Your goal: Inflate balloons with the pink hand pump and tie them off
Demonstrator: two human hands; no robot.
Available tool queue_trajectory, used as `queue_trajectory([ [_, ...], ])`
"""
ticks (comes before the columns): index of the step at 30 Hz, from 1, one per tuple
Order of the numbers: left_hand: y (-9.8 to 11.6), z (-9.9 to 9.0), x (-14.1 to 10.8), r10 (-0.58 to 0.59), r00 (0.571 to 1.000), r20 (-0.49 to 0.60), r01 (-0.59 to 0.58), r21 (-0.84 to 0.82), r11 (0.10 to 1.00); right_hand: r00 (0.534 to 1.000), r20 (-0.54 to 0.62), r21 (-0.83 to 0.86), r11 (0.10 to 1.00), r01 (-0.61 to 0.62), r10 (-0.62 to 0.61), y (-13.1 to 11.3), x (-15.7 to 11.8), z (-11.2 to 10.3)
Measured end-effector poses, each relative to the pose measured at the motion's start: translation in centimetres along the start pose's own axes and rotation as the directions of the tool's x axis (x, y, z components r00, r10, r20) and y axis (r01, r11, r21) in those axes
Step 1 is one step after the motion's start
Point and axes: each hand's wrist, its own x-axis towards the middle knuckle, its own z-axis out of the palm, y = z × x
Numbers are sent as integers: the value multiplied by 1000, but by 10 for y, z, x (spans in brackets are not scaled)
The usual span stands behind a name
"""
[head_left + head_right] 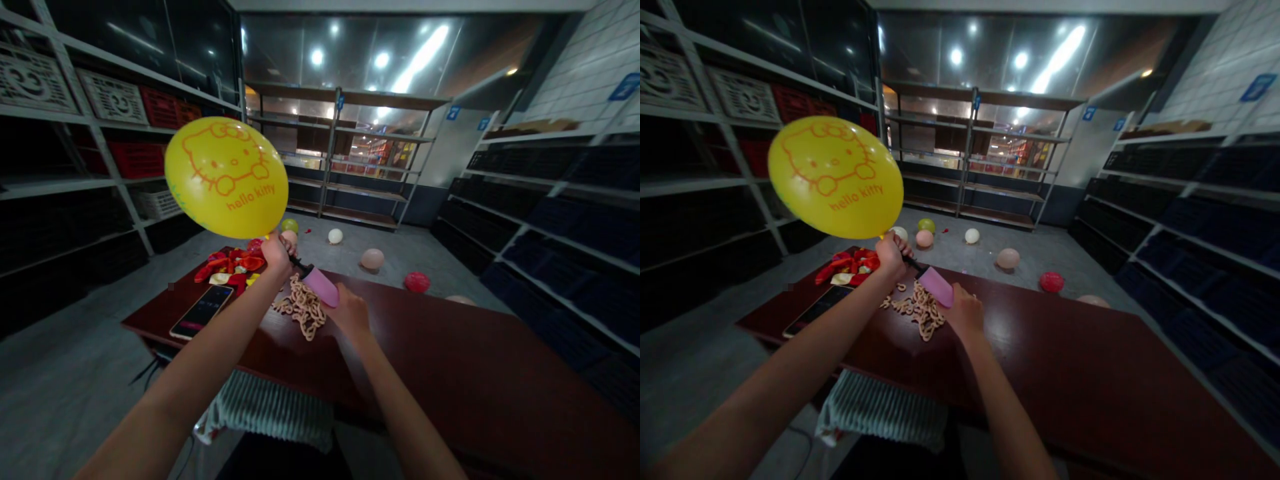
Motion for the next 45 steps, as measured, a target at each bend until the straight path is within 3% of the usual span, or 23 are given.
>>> queue_trajectory([
  [4,-15,5,-9,-19,998,56,16,53,998,998,-16,30,998,-59,59,-11,1,-4],
  [9,-19,2,-1,-63,997,43,59,82,995,999,-8,28,999,-42,42,-7,-1,2],
  [13,-19,-4,9,-96,995,18,94,97,991,999,-28,18,1000,-25,26,-1,-5,18],
  [17,-16,-10,18,-42,999,19,40,77,996,998,-51,85,996,-20,25,9,-13,42],
  [21,4,-15,28,-16,999,36,13,72,997,991,-131,200,979,46,-20,17,-19,58],
  [27,55,-13,45,49,999,5,-49,97,994,976,-204,258,958,125,-73,18,-18,64],
  [30,63,-6,47,49,999,16,-51,139,989,971,-224,276,951,140,-78,20,-19,66],
  [36,32,24,30,134,983,129,-156,180,971,980,-199,308,949,69,-7,26,-26,61],
  [39,7,35,19,112,981,159,-142,198,970,987,-153,311,950,-8,59,26,-27,57],
  [45,-60,29,-7,-13,982,186,-38,268,963,986,-80,328,938,-112,145,26,-22,55],
])
